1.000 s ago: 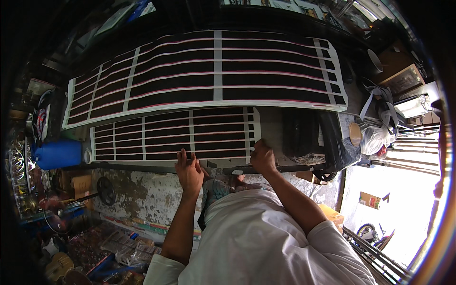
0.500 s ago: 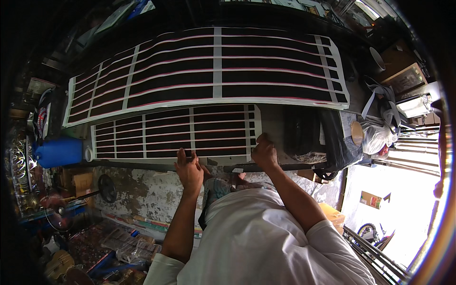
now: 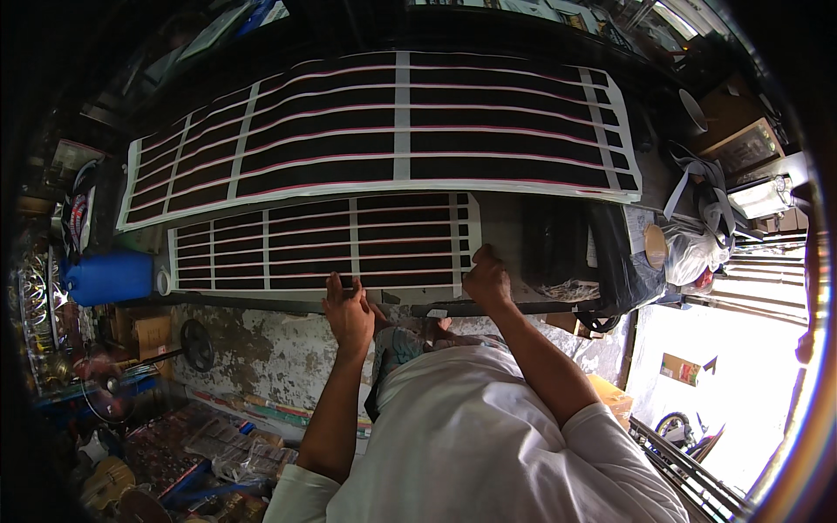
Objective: The person aligns and secures two striped mats on a workbench using white tape. They repeatedly position the mats, apply tape along the edges, and press down to ensure adhesion.
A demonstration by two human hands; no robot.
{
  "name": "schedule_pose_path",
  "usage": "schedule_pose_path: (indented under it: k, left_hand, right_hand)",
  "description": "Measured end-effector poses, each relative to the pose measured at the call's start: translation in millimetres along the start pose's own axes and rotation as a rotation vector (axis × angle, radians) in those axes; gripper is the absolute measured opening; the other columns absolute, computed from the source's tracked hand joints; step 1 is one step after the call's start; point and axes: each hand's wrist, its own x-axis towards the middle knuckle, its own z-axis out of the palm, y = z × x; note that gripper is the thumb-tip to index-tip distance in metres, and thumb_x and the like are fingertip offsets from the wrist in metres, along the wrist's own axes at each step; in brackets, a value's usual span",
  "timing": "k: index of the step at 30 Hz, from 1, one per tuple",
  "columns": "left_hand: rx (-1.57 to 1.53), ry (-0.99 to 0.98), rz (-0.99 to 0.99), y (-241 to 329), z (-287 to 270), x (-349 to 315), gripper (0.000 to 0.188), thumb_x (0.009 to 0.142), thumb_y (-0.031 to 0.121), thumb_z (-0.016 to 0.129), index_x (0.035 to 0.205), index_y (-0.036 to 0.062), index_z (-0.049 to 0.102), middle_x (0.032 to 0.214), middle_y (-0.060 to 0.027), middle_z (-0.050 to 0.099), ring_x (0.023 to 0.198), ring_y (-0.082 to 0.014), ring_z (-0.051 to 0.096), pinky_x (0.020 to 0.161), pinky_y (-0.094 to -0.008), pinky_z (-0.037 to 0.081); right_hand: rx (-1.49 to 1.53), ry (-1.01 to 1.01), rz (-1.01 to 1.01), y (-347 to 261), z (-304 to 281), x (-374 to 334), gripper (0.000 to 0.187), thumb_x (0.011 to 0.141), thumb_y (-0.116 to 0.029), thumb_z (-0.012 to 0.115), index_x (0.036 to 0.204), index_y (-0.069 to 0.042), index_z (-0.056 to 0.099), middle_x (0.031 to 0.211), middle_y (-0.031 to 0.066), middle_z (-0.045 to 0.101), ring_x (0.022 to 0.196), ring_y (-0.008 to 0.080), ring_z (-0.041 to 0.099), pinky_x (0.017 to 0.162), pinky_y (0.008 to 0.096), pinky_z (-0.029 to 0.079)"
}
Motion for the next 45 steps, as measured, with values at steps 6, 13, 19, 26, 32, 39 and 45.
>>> schedule_pose_path:
  k: [6, 13, 19, 26, 32, 39, 45]
  left_hand:
    - [-0.115, 0.169, 0.140, 5, 3, -7, 0.044, 0.104, 0.024, 0.069, 0.142, 0.0025, 0.068, 0.162, -0.0254, 0.045, 0.147, -0.0446, 0.047, 0.116, -0.0601, 0.041]
    - [-0.274, 0.039, 0.261, 24, -2, -38, 0.053, 0.108, 0.030, 0.064, 0.157, 0.0127, 0.057, 0.170, -0.0161, 0.040, 0.158, -0.0393, 0.037, 0.125, -0.0702, 0.027]
    - [-0.254, -0.025, 0.280, 31, 3, -39, 0.060, 0.107, 0.038, 0.066, 0.162, 0.0171, 0.052, 0.176, -0.0178, 0.029, 0.163, -0.0412, 0.028, 0.124, -0.0765, 0.022]
    - [-0.251, -0.054, 0.353, 44, 1, -36, 0.068, 0.104, 0.047, 0.067, 0.164, 0.0205, 0.049, 0.177, -0.0205, 0.025, 0.164, -0.0423, 0.025, 0.122, -0.0796, 0.019]
    - [-0.217, -0.085, 0.385, 53, 3, -33, 0.069, 0.104, 0.053, 0.065, 0.162, 0.0195, 0.051, 0.176, -0.0201, 0.028, 0.164, -0.0395, 0.027, 0.123, -0.0777, 0.020]
    - [-0.239, -0.120, 0.477, 67, 1, -25, 0.067, 0.105, 0.051, 0.063, 0.161, 0.0167, 0.051, 0.174, -0.0157, 0.035, 0.164, -0.0343, 0.029, 0.125, -0.0753, 0.016]
    - [-0.236, -0.172, 0.581, 86, -5, -12, 0.066, 0.105, 0.051, 0.062, 0.157, 0.0098, 0.055, 0.169, -0.0127, 0.044, 0.161, -0.0307, 0.034, 0.129, -0.0674, 0.019]
  right_hand:
    - [0.182, -0.069, -0.119, 42, 13, 1, 0.034, 0.082, -0.003, 0.076, 0.112, -0.005, 0.061, 0.105, 0.0269, 0.073, 0.099, 0.0497, 0.073, 0.084, 0.0557, 0.060]
    - [0.219, 0.017, -0.520, 46, 2, -20, 0.033, 0.087, 0.003, 0.076, 0.117, -0.003, 0.063, 0.094, 0.0165, 0.063, 0.077, 0.0318, 0.068, 0.071, 0.0431, 0.057]
    - [0.230, 0.045, -0.543, 46, 2, -20, 0.034, 0.087, 0.002, 0.077, 0.118, -0.004, 0.063, 0.095, 0.0167, 0.062, 0.077, 0.0328, 0.067, 0.070, 0.0438, 0.057]
    - [0.240, 0.055, -0.561, 50, 6, -18, 0.032, 0.088, 0.002, 0.076, 0.117, -0.004, 0.064, 0.094, 0.0161, 0.061, 0.076, 0.0322, 0.066, 0.068, 0.0442, 0.056]
    - [0.248, 0.034, -0.530, 48, 6, -19, 0.028, 0.089, 0.002, 0.074, 0.114, -0.005, 0.064, 0.096, 0.0166, 0.062, 0.081, 0.0343, 0.067, 0.071, 0.0458, 0.056]
    - [0.254, 0.052, -0.536, 48, 6, -18, 0.028, 0.088, 0.002, 0.074, 0.113, -0.005, 0.064, 0.096, 0.0165, 0.062, 0.080, 0.0341, 0.066, 0.071, 0.0458, 0.055]
    - [0.249, 0.084, -0.566, 49, 7, -18, 0.028, 0.088, 0.003, 0.075, 0.112, -0.005, 0.065, 0.092, 0.0149, 0.061, 0.075, 0.0311, 0.066, 0.068, 0.0438, 0.054]
